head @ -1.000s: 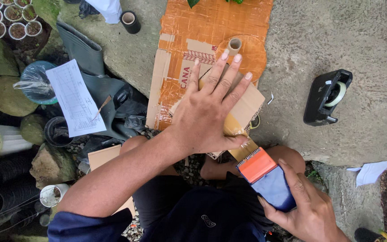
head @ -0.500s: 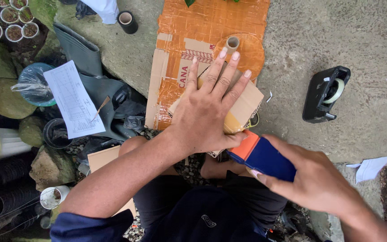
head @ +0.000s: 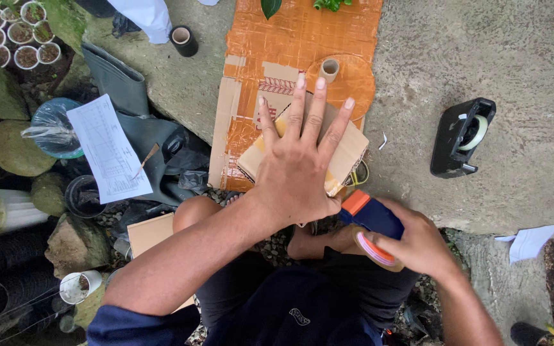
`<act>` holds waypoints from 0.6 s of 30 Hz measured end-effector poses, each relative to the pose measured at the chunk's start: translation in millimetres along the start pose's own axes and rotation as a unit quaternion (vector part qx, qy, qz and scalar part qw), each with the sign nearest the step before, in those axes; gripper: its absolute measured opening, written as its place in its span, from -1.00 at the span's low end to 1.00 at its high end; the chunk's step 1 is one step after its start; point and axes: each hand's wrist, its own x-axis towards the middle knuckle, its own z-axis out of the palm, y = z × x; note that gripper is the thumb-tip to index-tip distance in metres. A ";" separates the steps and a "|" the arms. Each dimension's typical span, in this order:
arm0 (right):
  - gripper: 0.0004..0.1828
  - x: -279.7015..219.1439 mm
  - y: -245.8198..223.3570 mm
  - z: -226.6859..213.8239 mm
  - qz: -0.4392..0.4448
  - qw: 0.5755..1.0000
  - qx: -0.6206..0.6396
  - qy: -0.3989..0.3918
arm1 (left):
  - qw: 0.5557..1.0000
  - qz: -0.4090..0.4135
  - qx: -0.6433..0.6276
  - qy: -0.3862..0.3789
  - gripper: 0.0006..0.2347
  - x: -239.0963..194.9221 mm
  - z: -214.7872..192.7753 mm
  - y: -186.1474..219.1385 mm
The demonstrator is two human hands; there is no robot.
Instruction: The person cuts a piece of cardboard with scissors, folds it into a small box shape, and secures the edges with packing tape. The person then tapes the box closed and places it on the ground.
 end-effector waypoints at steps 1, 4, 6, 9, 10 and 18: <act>-0.19 -6.7 7.6 5.7 -0.011 0.999 0.027 0.036 | 1.000 0.004 -0.011 0.014 0.07 -0.5 0.3 0.0; -0.20 -27.0 25.2 27.0 -0.133 0.957 0.181 0.182 | 0.998 0.025 -0.037 0.038 0.16 -2.5 -0.4 -4.7; -0.17 -27.5 33.4 36.8 -0.203 0.880 0.342 0.259 | 0.995 0.042 -0.069 0.064 0.15 -3.7 -1.0 -11.2; -0.22 -27.8 29.8 49.5 -0.261 0.746 0.532 0.303 | 0.990 0.038 -0.092 0.103 0.02 -12.9 -1.1 -25.6; -0.32 -24.9 24.6 50.5 -0.297 0.727 0.537 0.308 | 0.993 0.024 -0.064 0.100 -0.05 -15.9 -2.1 -32.8; -0.04 3.6 -22.0 95.5 -0.339 0.765 0.421 0.350 | 0.992 0.004 -0.117 0.052 -0.27 -22.8 0.4 -69.2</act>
